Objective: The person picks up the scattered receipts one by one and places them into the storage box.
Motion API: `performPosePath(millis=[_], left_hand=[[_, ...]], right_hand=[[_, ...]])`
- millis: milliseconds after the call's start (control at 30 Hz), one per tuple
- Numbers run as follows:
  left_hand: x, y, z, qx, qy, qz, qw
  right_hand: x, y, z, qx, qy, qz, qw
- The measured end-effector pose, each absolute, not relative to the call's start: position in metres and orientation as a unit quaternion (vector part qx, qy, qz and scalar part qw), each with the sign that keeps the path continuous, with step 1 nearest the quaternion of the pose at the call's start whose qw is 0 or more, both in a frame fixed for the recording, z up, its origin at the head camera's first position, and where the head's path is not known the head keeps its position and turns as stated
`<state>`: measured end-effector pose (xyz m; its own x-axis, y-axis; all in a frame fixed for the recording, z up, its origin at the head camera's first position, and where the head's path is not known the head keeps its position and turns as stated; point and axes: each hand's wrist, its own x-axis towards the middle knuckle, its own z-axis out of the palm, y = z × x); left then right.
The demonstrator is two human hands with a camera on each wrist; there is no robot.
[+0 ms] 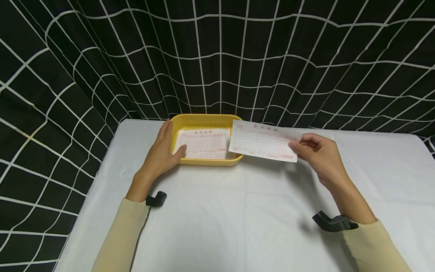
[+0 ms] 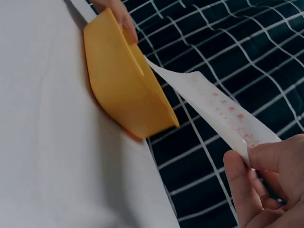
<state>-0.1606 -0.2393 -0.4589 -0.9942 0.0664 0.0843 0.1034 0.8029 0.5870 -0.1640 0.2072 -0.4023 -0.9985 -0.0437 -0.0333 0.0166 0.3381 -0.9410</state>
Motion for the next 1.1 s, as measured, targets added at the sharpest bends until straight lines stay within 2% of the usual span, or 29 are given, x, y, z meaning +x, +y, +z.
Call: performPosePath(millis=[667, 1100], left_hand=[[-0.160, -0.240, -0.458, -0.041, -0.952, -0.303, 0.024], [-0.161, -0.240, -0.459, -0.042, -0.950, -0.309, 0.030]], right_hand=[[-0.187, 0.142, -0.394, -0.065, 0.857, -0.508, 0.051], [-0.198, 0.094, -0.395, -0.114, 0.861, -0.493, 0.045]])
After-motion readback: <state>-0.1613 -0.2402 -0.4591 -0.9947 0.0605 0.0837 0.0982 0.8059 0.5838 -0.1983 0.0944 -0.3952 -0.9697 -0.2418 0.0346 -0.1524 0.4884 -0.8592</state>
